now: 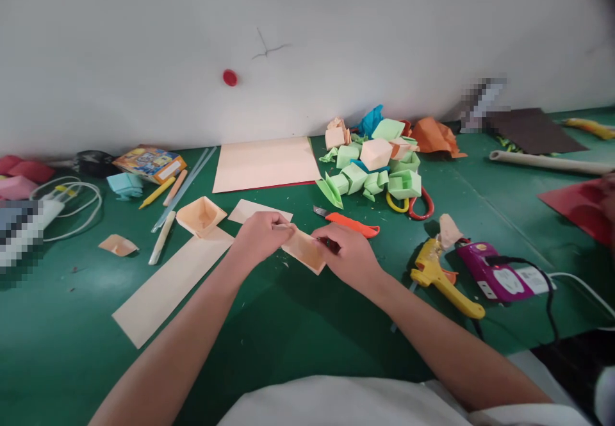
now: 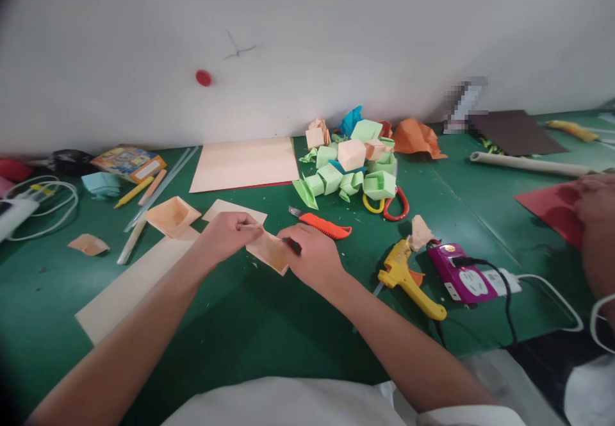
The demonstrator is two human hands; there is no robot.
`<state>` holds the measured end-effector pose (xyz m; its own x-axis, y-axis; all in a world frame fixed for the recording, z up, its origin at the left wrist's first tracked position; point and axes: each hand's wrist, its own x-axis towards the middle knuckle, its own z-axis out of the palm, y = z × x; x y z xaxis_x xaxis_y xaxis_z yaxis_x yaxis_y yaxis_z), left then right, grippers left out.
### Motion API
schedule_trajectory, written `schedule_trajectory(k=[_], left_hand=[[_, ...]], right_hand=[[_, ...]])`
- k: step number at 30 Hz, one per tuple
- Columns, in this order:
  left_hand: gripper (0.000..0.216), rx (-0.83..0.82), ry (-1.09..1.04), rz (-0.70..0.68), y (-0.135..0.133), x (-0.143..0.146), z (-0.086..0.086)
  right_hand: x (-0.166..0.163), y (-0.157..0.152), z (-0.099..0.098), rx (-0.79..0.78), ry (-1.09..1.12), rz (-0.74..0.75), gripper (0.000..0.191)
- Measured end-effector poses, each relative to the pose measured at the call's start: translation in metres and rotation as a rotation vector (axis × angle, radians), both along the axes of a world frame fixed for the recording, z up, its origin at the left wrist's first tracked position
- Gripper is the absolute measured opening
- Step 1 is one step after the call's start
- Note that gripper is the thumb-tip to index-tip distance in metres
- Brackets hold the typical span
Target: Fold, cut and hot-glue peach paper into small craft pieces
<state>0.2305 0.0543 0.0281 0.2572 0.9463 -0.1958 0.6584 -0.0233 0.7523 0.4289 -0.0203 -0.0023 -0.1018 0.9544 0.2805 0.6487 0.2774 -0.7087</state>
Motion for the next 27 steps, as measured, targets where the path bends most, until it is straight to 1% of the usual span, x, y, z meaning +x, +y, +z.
schedule_trajectory(k=[4, 8, 11, 15, 19, 23, 25, 27], left_hand=[[0.018, 0.074, 0.052, -0.042, -0.003, 0.009, 0.007], [0.025, 0.119, 0.063, -0.048, -0.009, 0.018, 0.012], [0.033, 0.106, 0.044, -0.074, -0.013, 0.018, 0.012], [0.042, 0.058, 0.0, -0.111, -0.013, 0.015, 0.006], [0.037, 0.086, -0.007, -0.05, -0.013, 0.015, -0.001], [0.033, 0.148, -0.012, 0.017, -0.02, 0.018, 0.002], [0.032, 0.167, -0.033, 0.01, -0.023, 0.02, 0.005], [0.032, 0.15, -0.069, -0.029, -0.024, 0.02, 0.006]], right_hand=[[-0.001, 0.0, -0.006, 0.033, -0.022, 0.061, 0.018], [-0.001, 0.0, -0.009, 0.043, -0.034, 0.066, 0.017], [0.0, 0.0, -0.007, 0.036, -0.029, 0.062, 0.015], [0.002, 0.0, -0.003, 0.003, -0.006, 0.047, 0.013], [0.004, 0.0, -0.001, -0.005, 0.024, 0.025, 0.015], [0.005, 0.001, -0.002, 0.05, 0.056, 0.028, 0.018], [0.006, 0.001, -0.003, 0.086, 0.059, 0.036, 0.02], [0.005, 0.001, -0.004, 0.104, 0.057, 0.038, 0.02]])
